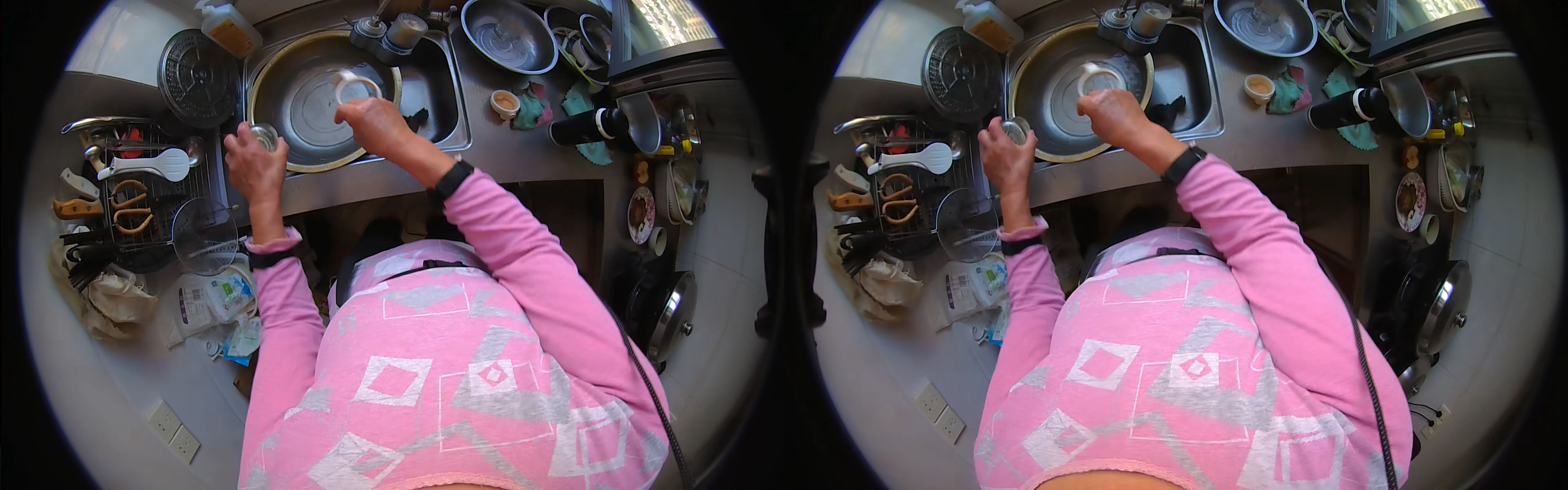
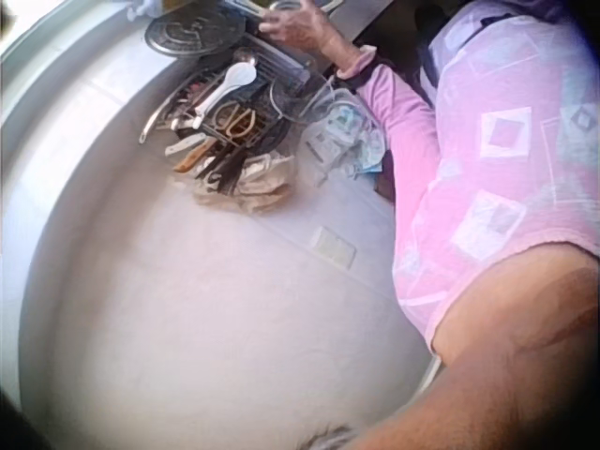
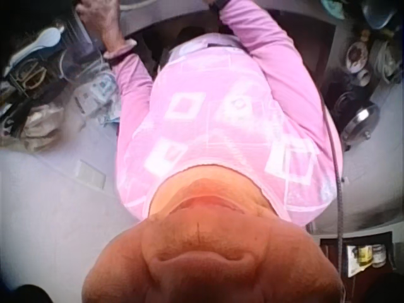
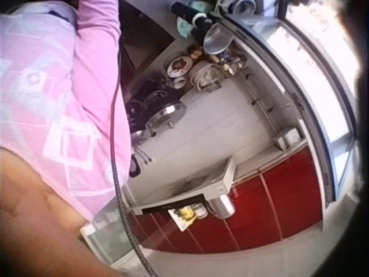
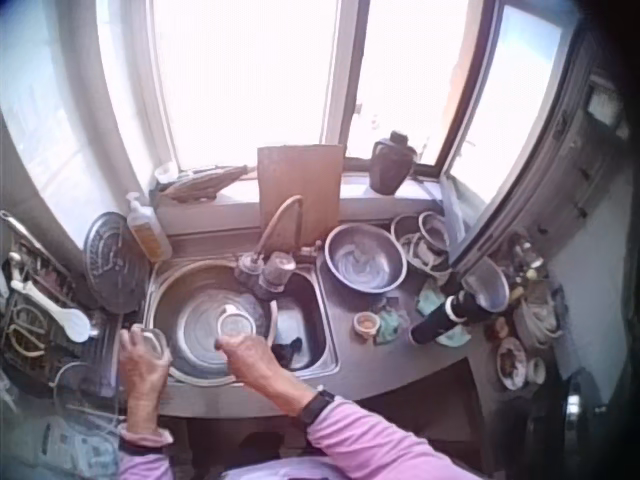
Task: The person assembles two small cups by attaching white plastic handles to clear glass bodies at the kitchen sink. They then carry the assembled cups and a black thermos to a dining table and place them down.
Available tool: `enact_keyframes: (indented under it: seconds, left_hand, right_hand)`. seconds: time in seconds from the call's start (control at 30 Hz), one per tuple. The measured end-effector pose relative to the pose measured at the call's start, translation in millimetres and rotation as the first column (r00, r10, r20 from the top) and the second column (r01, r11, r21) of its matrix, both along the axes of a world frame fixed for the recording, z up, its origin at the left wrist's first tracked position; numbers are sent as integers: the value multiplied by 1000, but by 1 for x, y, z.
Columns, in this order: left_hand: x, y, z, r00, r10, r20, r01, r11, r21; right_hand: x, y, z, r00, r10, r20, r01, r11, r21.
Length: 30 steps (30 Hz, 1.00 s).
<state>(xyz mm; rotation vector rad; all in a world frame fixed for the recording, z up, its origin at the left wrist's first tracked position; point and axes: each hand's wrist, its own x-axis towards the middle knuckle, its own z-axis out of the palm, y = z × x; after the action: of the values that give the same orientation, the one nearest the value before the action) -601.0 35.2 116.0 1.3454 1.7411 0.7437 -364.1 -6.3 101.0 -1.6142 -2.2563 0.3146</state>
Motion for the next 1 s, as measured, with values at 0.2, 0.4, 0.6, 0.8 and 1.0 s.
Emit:
enact_keyframes:
  seconds: [0.2,0.4,0.6,0.8,1.0]
  left_hand:
    - [15,-40,-11,552,6,834,41,999,-34]
    - [67,-63,-7,-89,137,987,370,924,-95]
    - [108,-80,-4,-119,151,981,287,951,-112]
    - [135,-80,-6,-200,163,966,387,919,-75]
    - [154,-77,-3,-213,28,977,370,928,54]
  right_hand:
    - [59,-17,2,427,-302,-852,-92,923,-373]
    - [63,-56,48,215,-238,-947,-112,957,-266]
    - [64,-80,60,373,-34,-927,73,997,-7]
    - [71,-90,73,477,39,-878,131,985,115]
    - [74,-95,77,539,5,-842,229,961,153]
